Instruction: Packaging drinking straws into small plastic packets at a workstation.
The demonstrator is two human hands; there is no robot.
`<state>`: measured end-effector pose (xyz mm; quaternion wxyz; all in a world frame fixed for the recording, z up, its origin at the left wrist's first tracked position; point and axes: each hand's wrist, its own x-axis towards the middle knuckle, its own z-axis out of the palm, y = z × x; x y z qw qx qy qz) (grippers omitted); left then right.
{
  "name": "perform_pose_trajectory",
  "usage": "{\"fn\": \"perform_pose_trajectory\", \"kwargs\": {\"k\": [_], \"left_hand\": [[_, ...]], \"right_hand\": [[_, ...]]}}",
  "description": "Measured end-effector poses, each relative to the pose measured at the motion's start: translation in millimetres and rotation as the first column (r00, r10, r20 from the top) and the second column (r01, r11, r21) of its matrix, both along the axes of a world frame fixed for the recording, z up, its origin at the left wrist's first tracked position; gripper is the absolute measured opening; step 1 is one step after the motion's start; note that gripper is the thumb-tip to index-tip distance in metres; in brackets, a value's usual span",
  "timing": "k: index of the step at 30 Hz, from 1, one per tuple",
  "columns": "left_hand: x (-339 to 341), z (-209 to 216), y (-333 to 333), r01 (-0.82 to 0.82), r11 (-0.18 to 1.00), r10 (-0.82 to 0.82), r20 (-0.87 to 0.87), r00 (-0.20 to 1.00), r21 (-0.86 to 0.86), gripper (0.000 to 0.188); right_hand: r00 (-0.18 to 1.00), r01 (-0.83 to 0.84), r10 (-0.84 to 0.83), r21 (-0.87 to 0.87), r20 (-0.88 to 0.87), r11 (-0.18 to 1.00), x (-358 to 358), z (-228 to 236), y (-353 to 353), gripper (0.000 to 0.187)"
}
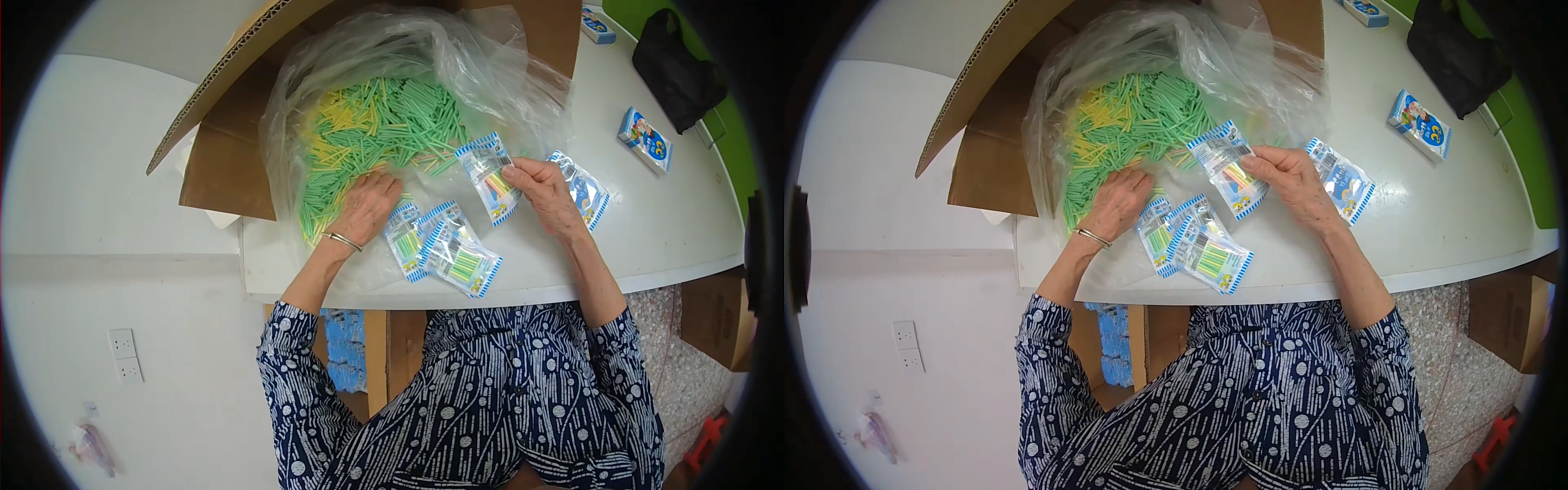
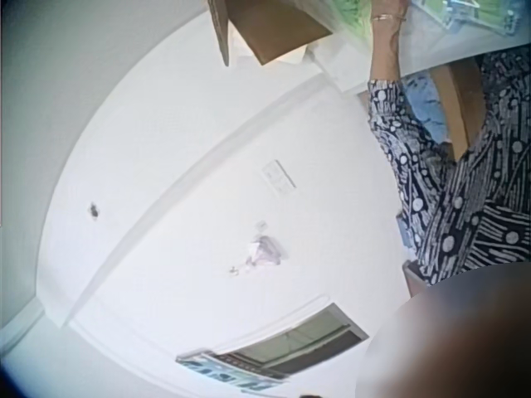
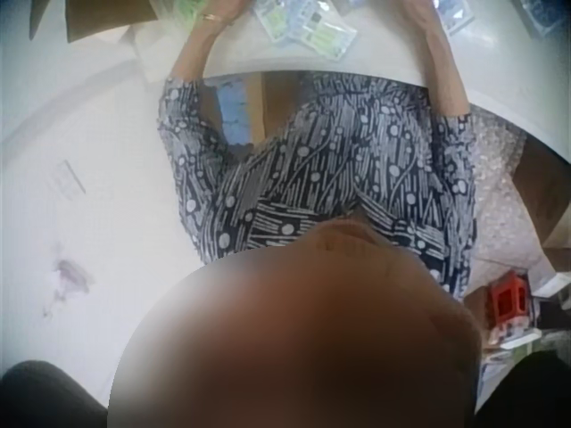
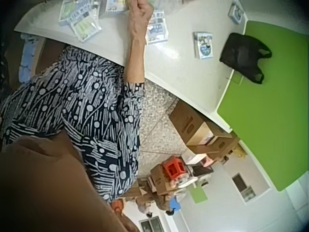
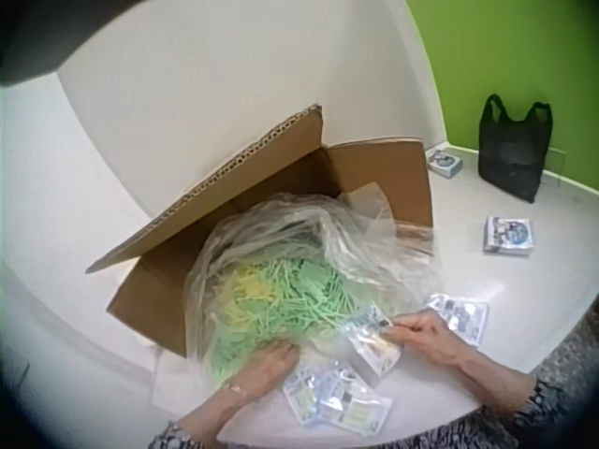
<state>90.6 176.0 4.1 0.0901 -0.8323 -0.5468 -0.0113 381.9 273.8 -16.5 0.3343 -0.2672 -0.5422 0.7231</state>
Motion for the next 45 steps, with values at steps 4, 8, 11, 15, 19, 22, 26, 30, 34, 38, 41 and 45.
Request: {"fn": "perform_pose_trajectory", "kwargs": {"k": [4, 8, 11, 15, 19, 22, 26, 30, 34, 38, 41, 45], "left_hand": [[5.7, 0.9, 5.5, 0.026, 0.999, -0.03, -0.072, 0.997, -0.047, 0.018], [17.2, -0.4, 13.1, 0.028, 0.999, -0.031, -0.079, 0.996, -0.039, 0.018], [27.6, -0.4, 19.6, 0.022, 0.998, -0.026, -0.076, 0.997, -0.051, 0.02], [37.5, 2.8, 25.8, 0.047, 0.997, -0.052, -0.087, 0.995, -0.06, 0.025], [41.3, 31.5, 20.5, -0.21, 0.965, 0.245, 0.257, 0.935, -0.155, 0.032], [52.1, 61.9, 24.0, -0.244, 0.928, 0.371, 0.653, 0.66, -0.28, 0.032], [67.2, 77.3, 24.6, -0.051, 0.957, 0.29, 0.952, 0.095, -0.286, 0.028], [89.8, 84.1, 30.0, -0.009, 0.963, 0.267, 0.961, -0.078, -0.269, 0.028], [107.8, 75.8, 33.3, 0.007, 0.963, 0.27, 0.963, -0.02, -0.27, 0.022], [115.3, 59.7, 28.6, -0.031, 0.957, 0.284, 0.91, 0.304, -0.288, 0.014], [107.1, 52.9, 31.3, 0.003, 0.994, -0.087, 0.742, 0.665, 0.114, 0.012], [77.7, 39.8, 28.0, -0.155, 0.985, 0.132, 0.924, 0.36, -0.08, 0.013]], "right_hand": [[0.999, 0.018, -0.018, -0.005, -0.026, 1.0, 0.1, -1.1, -2.8, 0.029], [1.0, 0.0, 0.0, 0.002, 0.02, 1.0, 7.8, -2.4, -0.8, 0.026], [0.999, 0.004, -0.005, 0.019, 0.051, 1.0, 15.7, 6.5, 1.3, 0.025], [0.997, -0.024, 0.022, 0.032, 0.067, 0.999, 30.6, 15.8, 5.8, 0.026], [0.996, -0.066, 0.066, 0.001, 0.064, 0.998, 31.9, 11.1, 8.1, 0.03], [0.99, -0.119, 0.116, 0.041, 0.085, 0.992, 24.9, 10.7, 3.4, 0.029], [0.99, -0.135, 0.135, -0.009, 0.029, 0.991, 13.4, 16.6, -11.6, 0.029], [0.987, -0.157, 0.157, -0.002, 0.033, 0.988, 14.3, 19.1, -11.3, 0.029], [0.985, -0.167, 0.166, 0.005, 0.042, 0.986, 20.4, 19.3, -8.6, 0.029], [0.983, -0.176, 0.177, -0.021, 0.047, 0.984, 20.6, 19.8, -10.2, 0.029], [0.986, -0.162, 0.162, -0.006, 0.048, 0.987, 19.9, 11.8, -9.5, 0.029], [0.998, -0.06, 0.06, -0.039, 0.0, 0.997, 24.4, 8.3, -4.7, 0.029]]}}
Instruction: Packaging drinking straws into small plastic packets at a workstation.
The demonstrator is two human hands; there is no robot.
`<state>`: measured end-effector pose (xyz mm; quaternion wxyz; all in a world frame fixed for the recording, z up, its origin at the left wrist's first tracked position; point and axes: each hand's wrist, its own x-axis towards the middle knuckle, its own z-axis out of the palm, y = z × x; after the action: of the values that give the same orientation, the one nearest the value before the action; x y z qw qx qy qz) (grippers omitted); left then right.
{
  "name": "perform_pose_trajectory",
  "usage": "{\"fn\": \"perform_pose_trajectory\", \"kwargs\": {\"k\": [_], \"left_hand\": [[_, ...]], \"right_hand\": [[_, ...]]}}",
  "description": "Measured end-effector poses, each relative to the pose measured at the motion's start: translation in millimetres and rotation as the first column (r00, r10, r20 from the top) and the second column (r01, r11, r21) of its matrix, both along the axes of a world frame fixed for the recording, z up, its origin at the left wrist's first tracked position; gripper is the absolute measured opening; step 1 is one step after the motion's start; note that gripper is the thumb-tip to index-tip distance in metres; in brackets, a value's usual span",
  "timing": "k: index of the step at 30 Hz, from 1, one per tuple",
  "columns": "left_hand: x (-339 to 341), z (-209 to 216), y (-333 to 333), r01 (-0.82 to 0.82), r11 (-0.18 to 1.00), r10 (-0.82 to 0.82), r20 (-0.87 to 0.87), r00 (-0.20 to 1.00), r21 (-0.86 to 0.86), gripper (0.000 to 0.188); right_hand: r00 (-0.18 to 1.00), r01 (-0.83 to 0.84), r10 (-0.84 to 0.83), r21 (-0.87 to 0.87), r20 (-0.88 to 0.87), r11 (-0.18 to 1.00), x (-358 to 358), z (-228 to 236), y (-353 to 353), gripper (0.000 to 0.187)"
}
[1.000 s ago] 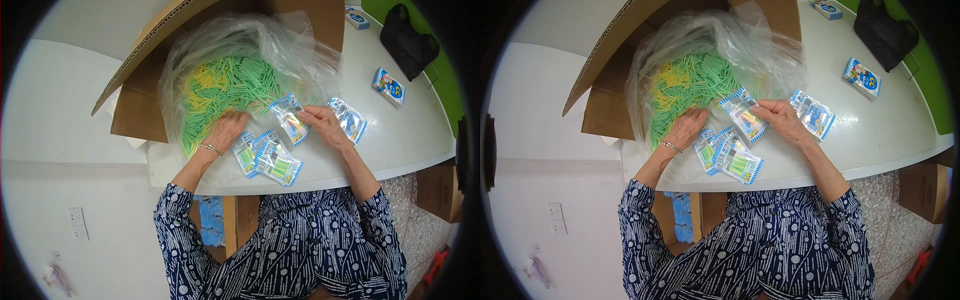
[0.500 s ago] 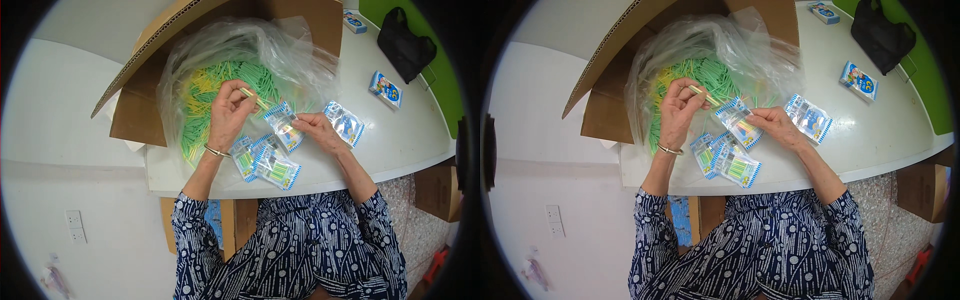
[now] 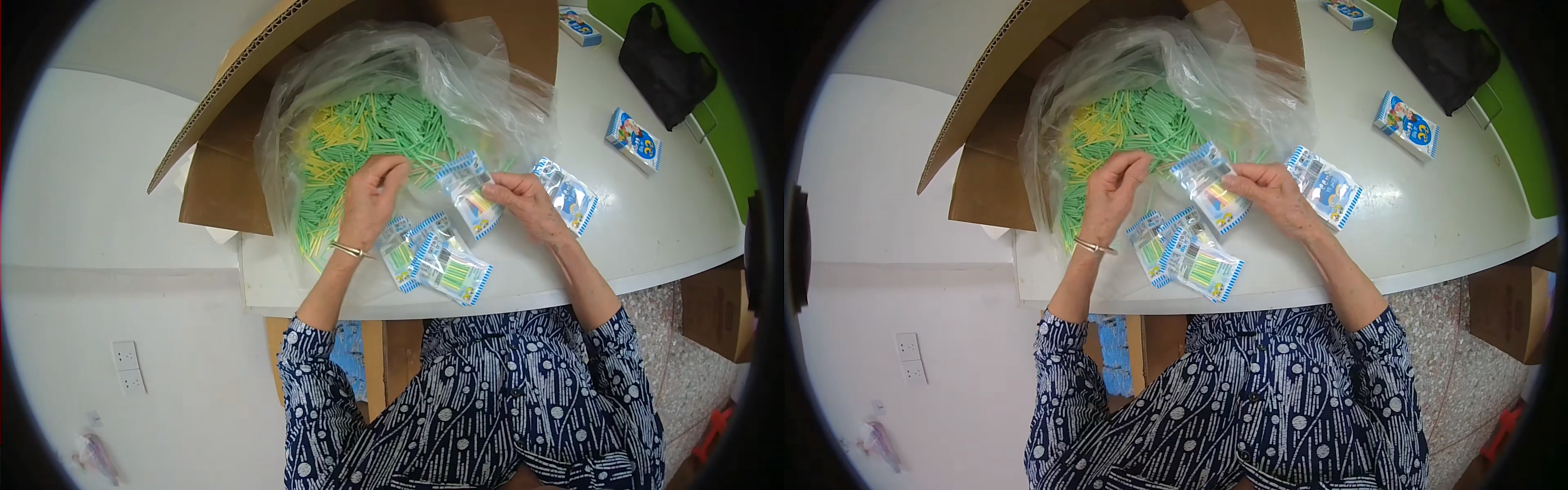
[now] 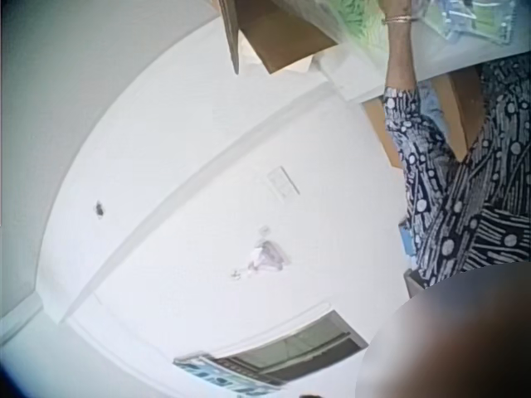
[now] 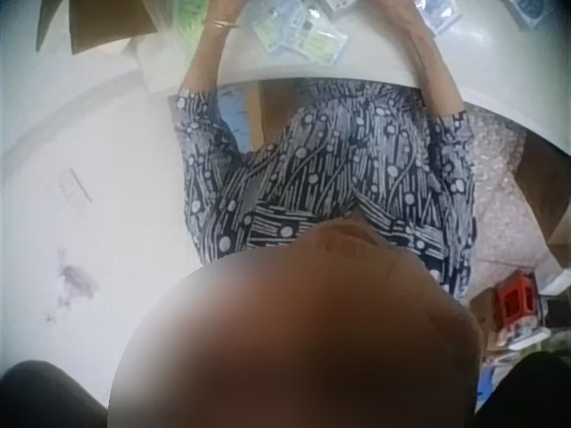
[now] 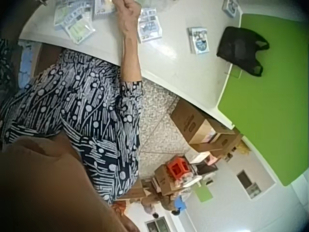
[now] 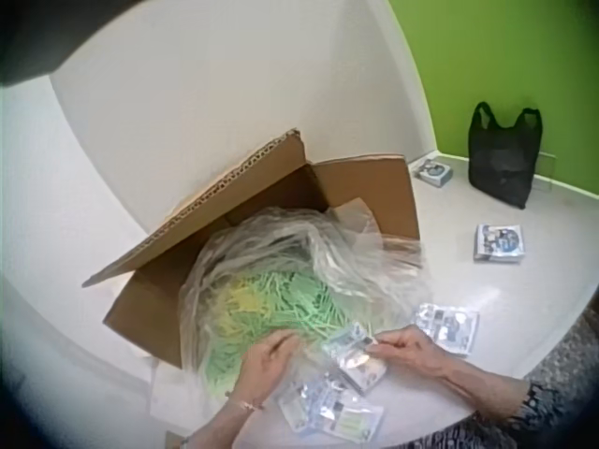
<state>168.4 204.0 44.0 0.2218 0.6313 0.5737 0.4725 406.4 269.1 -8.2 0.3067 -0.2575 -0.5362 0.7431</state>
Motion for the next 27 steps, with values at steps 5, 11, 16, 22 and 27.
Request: {"fn": "perform_pose_trajectory", "kwargs": {"k": [5, 11, 16, 22, 27], "left_hand": [[-37.8, -53.0, -15.0, -0.203, 0.95, 0.033, -0.57, 0.821, -0.237, 0.011], [-37.9, -51.6, -8.2, -0.186, 0.981, 0.106, -0.654, 0.749, -0.054, 0.016], [-7.3, -20.8, 27.9, -0.001, 0.993, 0.069, -0.56, 0.826, 0.121, 0.019], [26.4, -54.2, 48.4, 0.054, 0.998, -0.062, -0.708, 0.703, -0.034, 0.018], [30.8, -55.0, 48.8, 0.057, 0.998, -0.031, -0.804, 0.594, 0.003, 0.014]], "right_hand": [[1.0, 0.023, -0.023, -0.014, 0.006, 1.0, -4.6, -0.4, 4.2, 0.03], [0.997, 0.074, -0.074, -0.023, -0.013, 0.997, -6.0, -2.5, 8.2, 0.031], [0.989, 0.119, -0.121, -0.031, -0.087, 0.992, -5.8, -6.9, 19.9, 0.032], [0.984, 0.139, -0.144, -0.052, -0.104, 0.989, -2.7, -11.8, 17.2, 0.032], [0.986, 0.108, -0.116, -0.068, -0.12, 0.992, -1.3, -11.3, 22.0, 0.033]]}}
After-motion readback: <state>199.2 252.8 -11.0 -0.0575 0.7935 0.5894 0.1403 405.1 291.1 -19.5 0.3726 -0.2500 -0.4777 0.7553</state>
